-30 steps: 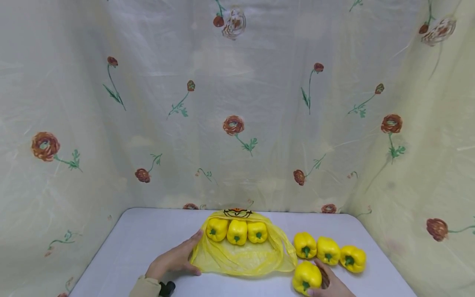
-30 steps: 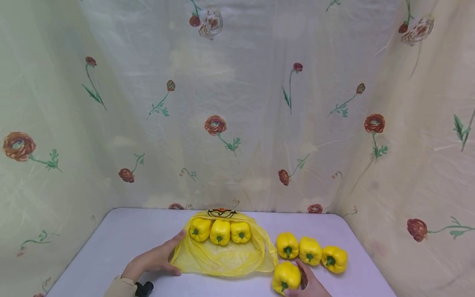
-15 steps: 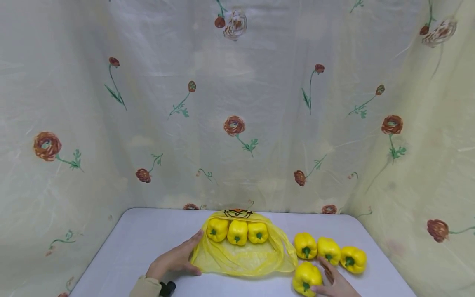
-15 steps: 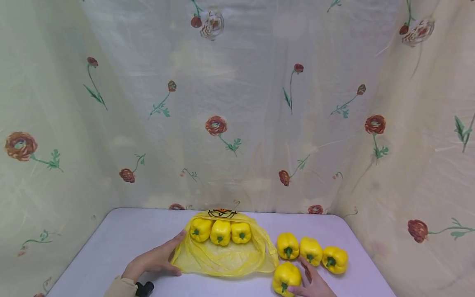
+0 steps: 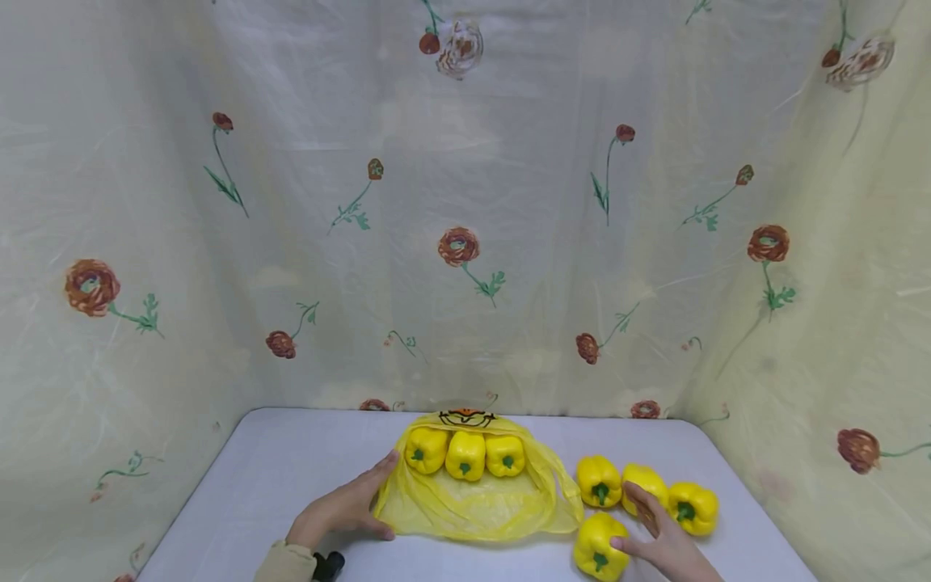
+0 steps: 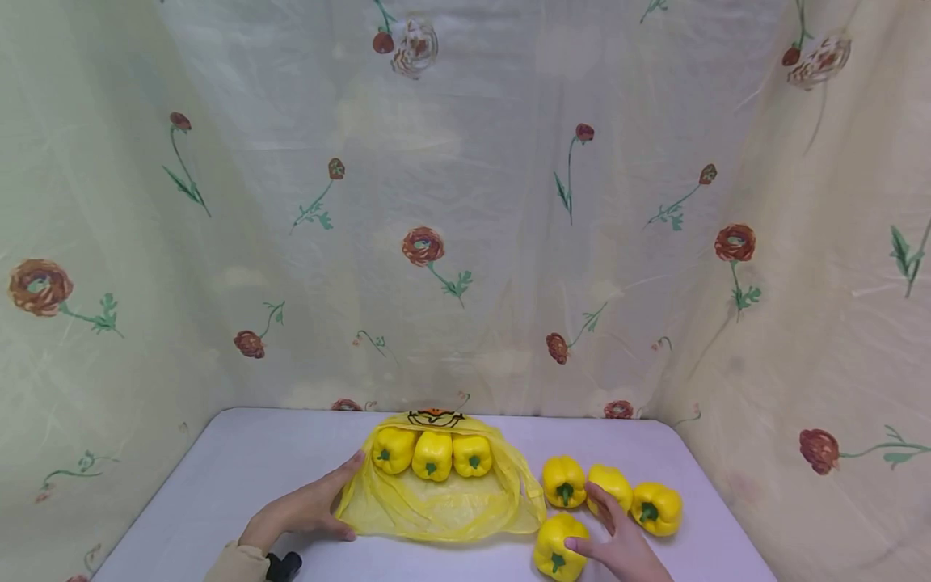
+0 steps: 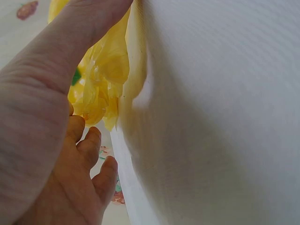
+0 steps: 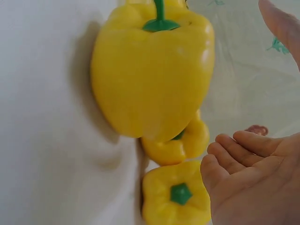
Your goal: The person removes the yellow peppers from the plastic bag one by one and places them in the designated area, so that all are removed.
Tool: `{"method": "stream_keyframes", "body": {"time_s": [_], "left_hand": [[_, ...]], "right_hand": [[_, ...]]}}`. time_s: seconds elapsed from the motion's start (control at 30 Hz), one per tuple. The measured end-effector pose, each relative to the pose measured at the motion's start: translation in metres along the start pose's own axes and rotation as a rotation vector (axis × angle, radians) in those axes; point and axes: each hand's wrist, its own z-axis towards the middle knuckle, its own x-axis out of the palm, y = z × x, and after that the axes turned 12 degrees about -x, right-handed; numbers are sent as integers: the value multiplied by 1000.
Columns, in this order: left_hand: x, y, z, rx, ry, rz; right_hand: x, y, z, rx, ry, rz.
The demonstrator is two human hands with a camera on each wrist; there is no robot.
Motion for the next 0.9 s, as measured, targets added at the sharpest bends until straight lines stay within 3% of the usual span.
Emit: {"method": "stream_keyframes", "body": {"time_s": [0.37, 0.67, 0.9], "left_hand": [[0, 2, 1, 15, -8, 12], [0, 0, 0, 11, -2, -5], [0, -1, -1, 11, -2, -2]], "right_hand": [[9, 29, 7, -195, -20, 2], [28, 39, 16, -321, 40, 80], [40, 44, 24, -387, 115, 79]]}}
